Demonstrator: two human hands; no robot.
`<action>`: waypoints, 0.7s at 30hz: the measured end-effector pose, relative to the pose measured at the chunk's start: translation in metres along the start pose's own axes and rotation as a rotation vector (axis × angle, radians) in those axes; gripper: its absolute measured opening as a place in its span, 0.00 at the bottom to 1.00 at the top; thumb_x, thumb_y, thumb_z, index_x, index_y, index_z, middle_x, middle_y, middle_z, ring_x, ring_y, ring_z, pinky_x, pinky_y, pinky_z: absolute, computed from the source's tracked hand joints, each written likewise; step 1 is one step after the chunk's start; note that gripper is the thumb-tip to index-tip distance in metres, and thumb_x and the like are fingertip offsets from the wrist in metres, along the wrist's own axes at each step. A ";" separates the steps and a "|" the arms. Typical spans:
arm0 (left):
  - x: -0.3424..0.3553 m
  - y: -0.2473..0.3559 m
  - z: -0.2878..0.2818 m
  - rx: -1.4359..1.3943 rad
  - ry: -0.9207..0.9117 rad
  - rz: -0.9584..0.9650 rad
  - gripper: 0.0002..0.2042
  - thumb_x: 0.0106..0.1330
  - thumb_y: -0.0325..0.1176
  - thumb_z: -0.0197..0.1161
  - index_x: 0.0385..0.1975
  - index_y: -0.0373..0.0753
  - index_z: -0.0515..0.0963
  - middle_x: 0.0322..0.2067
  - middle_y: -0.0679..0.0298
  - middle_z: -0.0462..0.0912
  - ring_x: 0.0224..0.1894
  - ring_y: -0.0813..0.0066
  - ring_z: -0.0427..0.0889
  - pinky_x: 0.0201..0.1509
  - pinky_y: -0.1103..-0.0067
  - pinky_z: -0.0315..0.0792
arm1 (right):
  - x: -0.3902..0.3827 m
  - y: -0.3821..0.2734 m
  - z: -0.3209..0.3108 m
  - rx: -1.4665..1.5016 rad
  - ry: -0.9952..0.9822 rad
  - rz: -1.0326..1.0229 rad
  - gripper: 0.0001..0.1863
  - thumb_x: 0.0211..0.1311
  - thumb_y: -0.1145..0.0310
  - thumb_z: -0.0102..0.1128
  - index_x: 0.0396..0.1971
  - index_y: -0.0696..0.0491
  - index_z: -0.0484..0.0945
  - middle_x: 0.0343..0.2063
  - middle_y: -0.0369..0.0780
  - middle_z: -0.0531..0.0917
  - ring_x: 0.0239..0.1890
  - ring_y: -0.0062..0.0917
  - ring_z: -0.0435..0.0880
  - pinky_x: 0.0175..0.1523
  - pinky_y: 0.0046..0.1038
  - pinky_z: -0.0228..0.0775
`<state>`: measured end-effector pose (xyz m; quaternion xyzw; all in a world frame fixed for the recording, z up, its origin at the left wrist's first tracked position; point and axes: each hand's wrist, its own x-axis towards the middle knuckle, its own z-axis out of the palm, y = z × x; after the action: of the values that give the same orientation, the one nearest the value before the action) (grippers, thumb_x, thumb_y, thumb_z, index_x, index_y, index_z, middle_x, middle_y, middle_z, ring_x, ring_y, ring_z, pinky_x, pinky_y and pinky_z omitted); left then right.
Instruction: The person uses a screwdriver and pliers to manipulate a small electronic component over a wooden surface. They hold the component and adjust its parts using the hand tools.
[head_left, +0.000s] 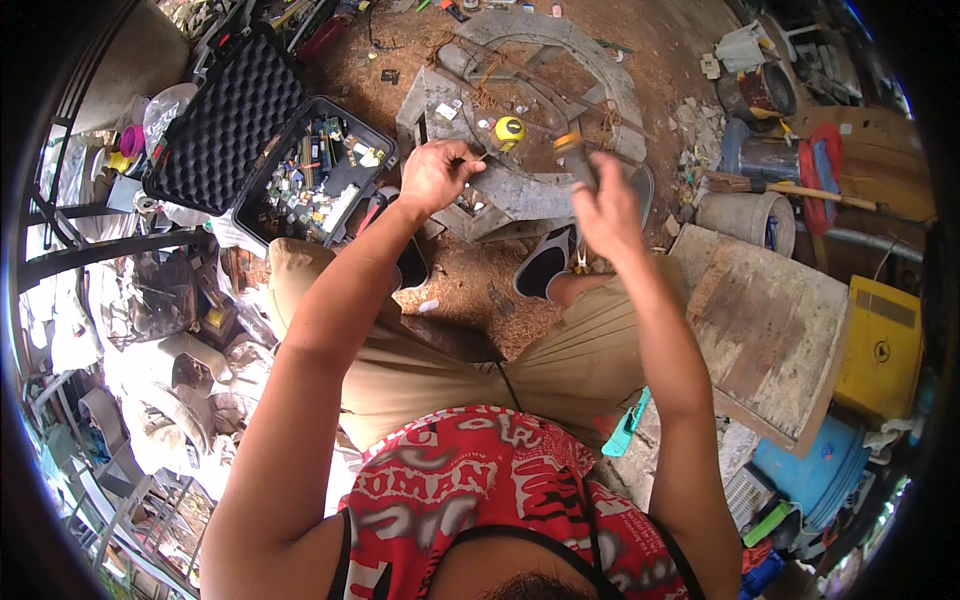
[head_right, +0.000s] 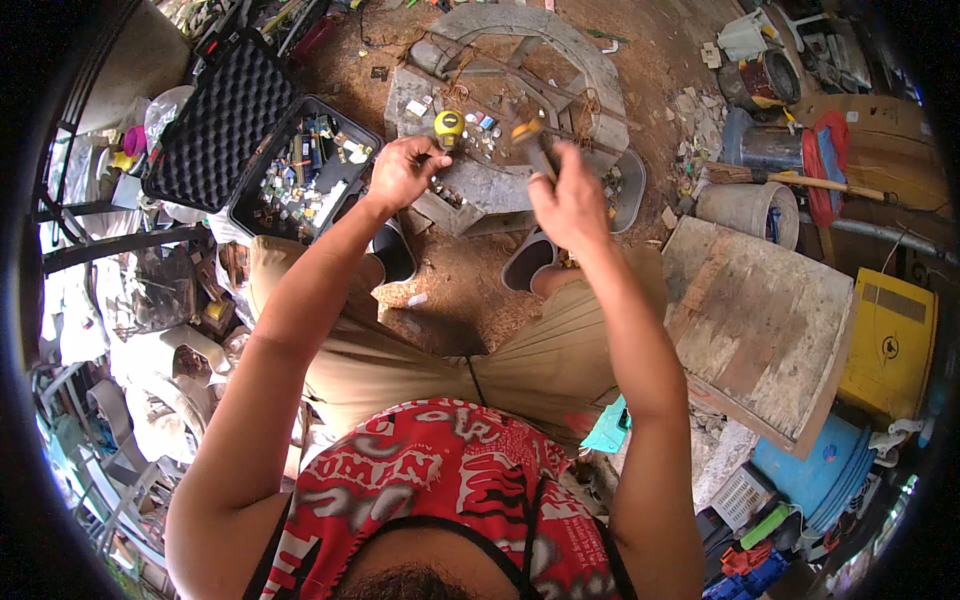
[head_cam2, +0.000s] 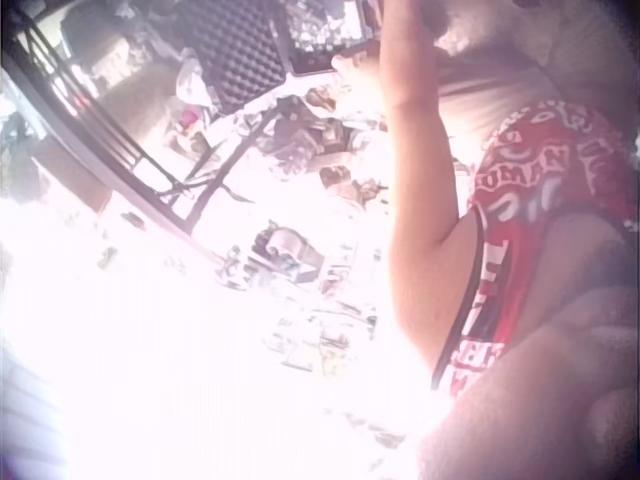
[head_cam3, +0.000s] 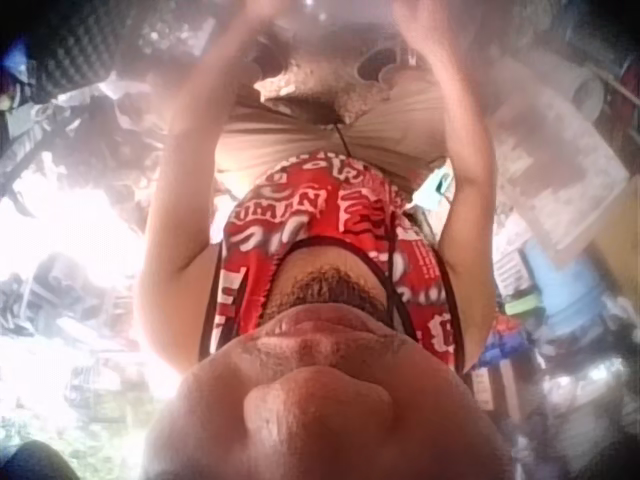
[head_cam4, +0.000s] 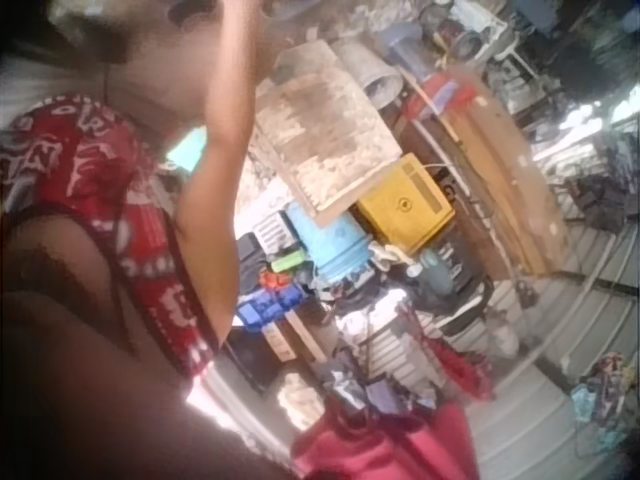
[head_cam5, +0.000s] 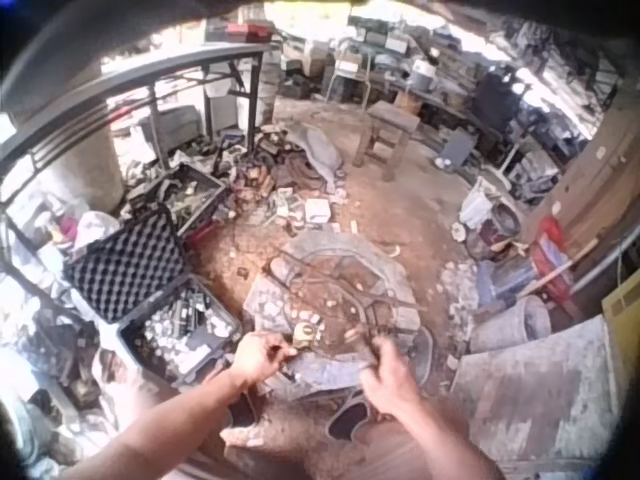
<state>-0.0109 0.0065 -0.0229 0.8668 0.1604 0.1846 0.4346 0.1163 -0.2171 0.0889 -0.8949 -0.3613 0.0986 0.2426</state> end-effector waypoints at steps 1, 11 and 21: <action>0.001 -0.001 -0.001 0.011 0.005 -0.014 0.11 0.56 0.41 0.71 0.25 0.41 0.81 0.28 0.57 0.83 0.35 0.56 0.82 0.39 0.67 0.74 | 0.000 -0.019 -0.028 0.143 -0.008 -0.014 0.28 0.63 0.61 0.54 0.57 0.63 0.63 0.39 0.54 0.79 0.41 0.46 0.82 0.47 0.41 0.74; 0.001 -0.003 0.002 0.026 -0.022 0.010 0.12 0.55 0.43 0.71 0.24 0.41 0.80 0.27 0.59 0.83 0.35 0.56 0.81 0.40 0.66 0.74 | 0.019 -0.070 -0.067 -0.123 0.140 -0.638 0.30 0.61 0.51 0.63 0.56 0.57 0.71 0.37 0.44 0.79 0.31 0.32 0.83 0.32 0.30 0.78; 0.000 -0.004 0.001 0.058 -0.015 0.011 0.12 0.56 0.42 0.70 0.25 0.41 0.80 0.27 0.59 0.83 0.36 0.56 0.81 0.41 0.66 0.74 | 0.004 -0.076 -0.062 -0.204 0.014 -0.542 0.30 0.60 0.55 0.64 0.57 0.59 0.69 0.37 0.46 0.78 0.32 0.36 0.82 0.33 0.34 0.76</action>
<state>-0.0109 0.0080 -0.0270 0.8812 0.1579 0.1758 0.4094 0.0956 -0.1896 0.1813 -0.7861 -0.5937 -0.0128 0.1715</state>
